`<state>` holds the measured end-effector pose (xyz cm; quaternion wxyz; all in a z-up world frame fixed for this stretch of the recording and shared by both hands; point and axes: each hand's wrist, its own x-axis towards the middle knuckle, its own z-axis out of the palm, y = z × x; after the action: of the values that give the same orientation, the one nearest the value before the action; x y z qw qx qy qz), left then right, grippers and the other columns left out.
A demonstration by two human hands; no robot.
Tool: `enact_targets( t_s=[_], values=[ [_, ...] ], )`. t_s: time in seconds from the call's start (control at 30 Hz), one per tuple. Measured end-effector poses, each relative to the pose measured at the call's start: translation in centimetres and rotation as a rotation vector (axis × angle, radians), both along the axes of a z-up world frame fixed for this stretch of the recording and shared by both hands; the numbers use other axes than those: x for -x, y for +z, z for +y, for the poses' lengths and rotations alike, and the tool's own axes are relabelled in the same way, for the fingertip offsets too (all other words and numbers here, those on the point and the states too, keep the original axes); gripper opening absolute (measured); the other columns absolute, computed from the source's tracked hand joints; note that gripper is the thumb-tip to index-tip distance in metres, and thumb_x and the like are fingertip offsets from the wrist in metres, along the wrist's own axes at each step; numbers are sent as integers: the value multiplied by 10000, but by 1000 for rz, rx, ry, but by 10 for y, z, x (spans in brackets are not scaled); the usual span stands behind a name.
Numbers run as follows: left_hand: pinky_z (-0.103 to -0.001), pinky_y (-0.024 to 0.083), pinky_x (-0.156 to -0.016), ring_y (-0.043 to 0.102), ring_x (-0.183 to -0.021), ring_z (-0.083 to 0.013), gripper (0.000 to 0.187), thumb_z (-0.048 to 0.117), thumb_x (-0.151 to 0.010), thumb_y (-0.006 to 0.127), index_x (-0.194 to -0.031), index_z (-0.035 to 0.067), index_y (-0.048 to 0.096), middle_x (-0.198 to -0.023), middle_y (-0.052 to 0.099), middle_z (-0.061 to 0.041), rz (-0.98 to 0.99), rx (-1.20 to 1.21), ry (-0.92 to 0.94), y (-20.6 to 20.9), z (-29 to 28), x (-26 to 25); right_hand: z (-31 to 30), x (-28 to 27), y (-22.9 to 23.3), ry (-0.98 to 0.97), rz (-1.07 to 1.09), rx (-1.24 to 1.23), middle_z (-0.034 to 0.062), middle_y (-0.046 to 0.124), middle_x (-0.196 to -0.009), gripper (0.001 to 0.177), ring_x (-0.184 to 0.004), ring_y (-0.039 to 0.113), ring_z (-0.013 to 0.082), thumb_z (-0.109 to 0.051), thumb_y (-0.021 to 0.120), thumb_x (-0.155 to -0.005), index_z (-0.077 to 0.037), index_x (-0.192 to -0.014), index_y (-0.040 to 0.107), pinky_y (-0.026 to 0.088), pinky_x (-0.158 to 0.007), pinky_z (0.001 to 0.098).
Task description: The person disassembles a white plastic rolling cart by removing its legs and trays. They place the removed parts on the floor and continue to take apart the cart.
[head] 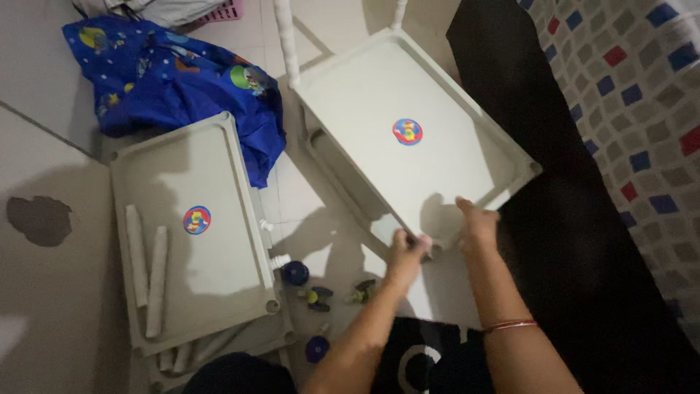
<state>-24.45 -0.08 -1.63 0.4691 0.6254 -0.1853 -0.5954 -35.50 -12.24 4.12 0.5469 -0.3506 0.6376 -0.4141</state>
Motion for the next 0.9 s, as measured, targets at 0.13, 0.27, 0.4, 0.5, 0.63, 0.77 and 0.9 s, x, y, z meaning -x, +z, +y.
enact_targets(
  t_s=[0.13, 0.27, 0.4, 0.5, 0.63, 0.77, 0.9],
  values=[
    [-391, 532, -939, 653, -1105, -253, 491, 318, -944, 690, -1303, 35, 513, -1235, 668, -146, -174, 251, -152, -4, 18, 8, 3, 23, -12, -25, 309, -215, 239, 649, -1222, 471, -1114, 662, 339, -141, 606, -964, 63, -1375, 502, 531, -942, 434],
    [-418, 430, -1071, 519, -1316, -268, 598, 199, -930, 638, -1472, 53, 431, -1494, 497, -182, -240, 125, -111, -12, 16, -52, -8, 31, -26, -99, 123, -130, 259, 607, -1213, 456, -1093, 639, 396, 34, 560, -888, 69, -1337, 492, 554, -893, 478],
    [-421, 298, -1153, 372, -1434, -372, 819, 173, -911, 705, -1540, -40, 226, -1546, 362, -254, -493, 198, 369, -6, 1, -158, -9, 43, -22, -117, 171, -174, 254, 598, -1235, 459, -1091, 619, 378, 53, 566, -877, 88, -1331, 515, 526, -889, 468],
    [-420, 398, -1114, 470, -1348, -376, 825, 159, -813, 789, -1459, -56, 322, -1468, 445, -278, -891, 348, 534, 15, -4, -234, -2, 62, -8, -118, 344, -305, 223, 633, -1259, 434, -1114, 633, 330, -29, 599, -888, 40, -1316, 597, 536, -933, 441],
    [-407, 498, -955, 635, -1160, -330, 715, 161, -841, 711, -1479, 50, 408, -1290, 629, -207, -798, 483, 330, 51, 2, -298, -14, 81, -6, 128, 568, -219, 270, 660, -1281, 449, -1153, 621, 404, -52, 653, -878, 67, -1310, 614, 492, -1005, 495],
    [-441, 544, -859, 735, -983, -342, 272, 219, -950, 696, -1175, 72, 653, -1030, 751, -167, -893, 352, 224, 72, 19, -304, -26, 103, -19, 302, 647, -319, 272, 616, -1252, 521, -1113, 630, 420, -302, 586, -1021, 28, -1403, 463, 511, -949, 561],
    [-480, 518, -829, 699, -954, -403, 253, 188, -935, 698, -1132, 35, 650, -992, 730, -201, -1031, 387, 280, 87, 38, -303, -27, 99, -34, 520, 846, -412, 285, 745, -1130, 517, -989, 738, 389, -327, 598, -1023, 93, -1324, 613, 608, -875, 505]
  ],
)
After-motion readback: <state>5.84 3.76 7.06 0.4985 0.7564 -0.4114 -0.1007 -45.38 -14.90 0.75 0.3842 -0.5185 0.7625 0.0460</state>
